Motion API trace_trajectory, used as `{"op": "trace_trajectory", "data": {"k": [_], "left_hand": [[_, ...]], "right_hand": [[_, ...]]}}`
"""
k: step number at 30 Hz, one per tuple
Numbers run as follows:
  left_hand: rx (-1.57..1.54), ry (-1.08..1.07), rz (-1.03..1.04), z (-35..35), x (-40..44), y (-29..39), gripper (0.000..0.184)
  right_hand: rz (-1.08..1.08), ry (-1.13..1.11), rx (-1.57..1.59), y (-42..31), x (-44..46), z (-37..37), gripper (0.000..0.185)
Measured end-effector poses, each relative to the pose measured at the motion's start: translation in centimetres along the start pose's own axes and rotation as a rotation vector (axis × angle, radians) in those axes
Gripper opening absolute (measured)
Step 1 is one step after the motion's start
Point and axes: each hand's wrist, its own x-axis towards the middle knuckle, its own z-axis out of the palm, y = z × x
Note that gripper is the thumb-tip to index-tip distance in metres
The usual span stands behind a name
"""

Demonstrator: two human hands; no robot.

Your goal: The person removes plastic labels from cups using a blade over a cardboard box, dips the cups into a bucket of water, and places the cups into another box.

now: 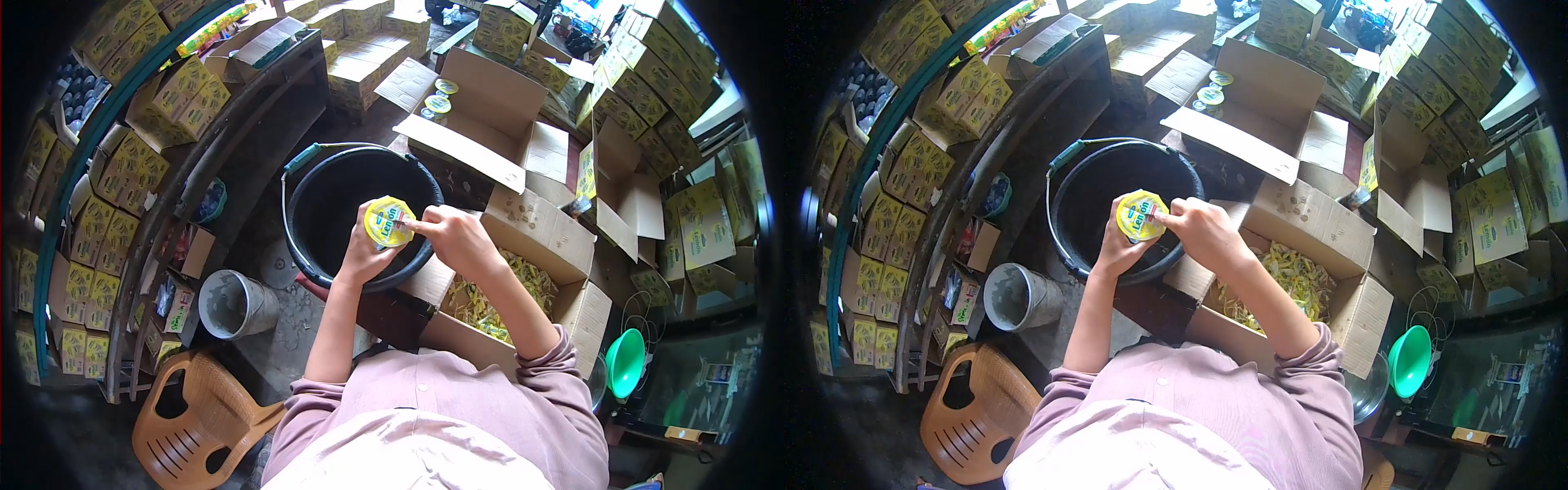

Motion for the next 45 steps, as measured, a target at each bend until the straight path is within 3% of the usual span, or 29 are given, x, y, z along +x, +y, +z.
{"op": "trace_trajectory", "data": {"k": [10, 14, 19, 27, 45], "left_hand": [[0.003, 0.085, 0.0, -0.3, -0.3, -1.1, 0.067], [-0.086, 0.131, -0.015, -0.3, -0.4, -2.7, 0.068], [0.179, 0.224, 0.07, -0.1, 0.1, -0.6, 0.065], [0.177, 0.279, 0.049, 0.0, 0.2, -0.1, 0.062], [0.262, 0.278, 0.032, -0.1, 0.2, 0.6, 0.064]], "right_hand": [[-0.003, 0.043, 0.092, 2.0, -1.0, -2.4, 0.028], [0.135, 0.186, 0.211, 1.6, -0.3, -2.2, 0.029], [0.217, 0.264, 0.392, 0.0, 1.5, 0.0, 0.027], [0.259, 0.1, 0.297, -2.6, 2.9, 1.7, 0.025], [0.199, 0.107, 0.138, -3.2, 2.9, 2.6, 0.024]]}}
